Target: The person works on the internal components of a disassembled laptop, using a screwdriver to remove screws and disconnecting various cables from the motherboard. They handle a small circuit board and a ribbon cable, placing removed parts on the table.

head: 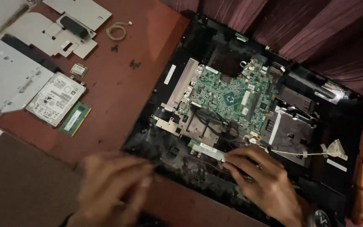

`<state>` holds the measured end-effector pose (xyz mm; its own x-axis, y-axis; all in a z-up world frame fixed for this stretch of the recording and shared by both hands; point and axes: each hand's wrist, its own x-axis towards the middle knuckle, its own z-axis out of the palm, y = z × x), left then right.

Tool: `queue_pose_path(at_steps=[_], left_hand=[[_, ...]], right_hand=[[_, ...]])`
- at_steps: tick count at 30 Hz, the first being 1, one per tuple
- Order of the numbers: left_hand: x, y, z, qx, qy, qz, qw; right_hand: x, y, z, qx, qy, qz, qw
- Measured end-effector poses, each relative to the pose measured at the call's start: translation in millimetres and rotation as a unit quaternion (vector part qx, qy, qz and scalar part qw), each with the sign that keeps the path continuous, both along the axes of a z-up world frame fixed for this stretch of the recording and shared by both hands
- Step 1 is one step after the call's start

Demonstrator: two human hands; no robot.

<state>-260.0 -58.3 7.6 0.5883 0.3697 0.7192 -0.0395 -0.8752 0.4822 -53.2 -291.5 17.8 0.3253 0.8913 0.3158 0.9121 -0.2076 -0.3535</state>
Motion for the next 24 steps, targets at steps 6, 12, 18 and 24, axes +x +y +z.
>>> queue_pose_path(at_steps=[6,12,18,24], left_hand=[[60,-33,13,0.011,0.205,-0.315,0.927],[96,-36,-23,0.163,0.283,-0.294,0.898],[98,-37,-34,0.108,0.289,-0.313,0.898],[98,-37,-37,0.107,0.287,-0.306,0.901]], right_hand=[[-1,0,6,0.024,0.059,-0.015,0.998],[2,-6,1,0.023,0.053,-0.02,0.998],[1,-10,0,0.022,0.023,-0.006,0.999],[1,-13,-6,0.059,0.026,-0.015,0.998]])
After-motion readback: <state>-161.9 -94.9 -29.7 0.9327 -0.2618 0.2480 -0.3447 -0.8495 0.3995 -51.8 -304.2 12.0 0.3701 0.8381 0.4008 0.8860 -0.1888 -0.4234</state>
